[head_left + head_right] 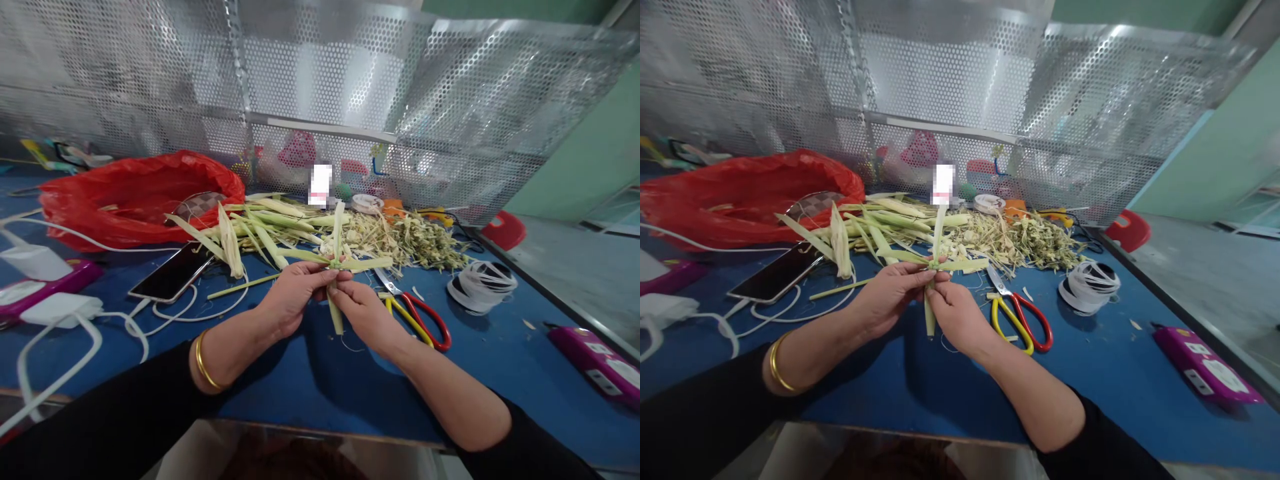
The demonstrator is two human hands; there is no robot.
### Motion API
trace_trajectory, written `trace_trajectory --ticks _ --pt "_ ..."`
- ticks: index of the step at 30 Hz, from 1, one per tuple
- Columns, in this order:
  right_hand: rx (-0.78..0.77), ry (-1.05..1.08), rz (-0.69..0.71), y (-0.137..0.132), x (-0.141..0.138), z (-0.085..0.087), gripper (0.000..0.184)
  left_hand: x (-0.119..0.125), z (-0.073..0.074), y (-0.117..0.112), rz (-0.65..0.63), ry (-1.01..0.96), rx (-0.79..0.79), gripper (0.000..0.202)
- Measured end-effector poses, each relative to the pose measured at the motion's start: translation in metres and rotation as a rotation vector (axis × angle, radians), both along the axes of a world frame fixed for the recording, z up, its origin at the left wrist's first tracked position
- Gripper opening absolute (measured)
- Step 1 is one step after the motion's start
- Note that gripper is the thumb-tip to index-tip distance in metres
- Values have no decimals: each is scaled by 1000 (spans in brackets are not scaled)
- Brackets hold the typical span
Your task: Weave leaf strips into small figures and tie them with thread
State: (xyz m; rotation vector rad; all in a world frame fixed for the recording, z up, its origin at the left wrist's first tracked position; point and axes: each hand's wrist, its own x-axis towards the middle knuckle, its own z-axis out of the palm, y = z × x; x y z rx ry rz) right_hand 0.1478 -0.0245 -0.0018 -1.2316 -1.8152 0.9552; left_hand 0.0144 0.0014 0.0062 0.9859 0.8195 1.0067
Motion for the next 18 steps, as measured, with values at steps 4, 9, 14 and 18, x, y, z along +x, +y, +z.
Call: trace_trajectory --ticks 4,9,14,18 --pt "192 -136 78 -1 2 2 23 -2 0 0 12 8 -5 14" --pt "258 -259 85 -3 1 -3 21 -3 2 1 7 18 -12 13" --pt "346 -480 -87 -12 1 0 27 -5 9 3 9 51 -62 11" --pt "699 -496 -363 -14 11 14 25 -8 15 4 45 125 -7 9"
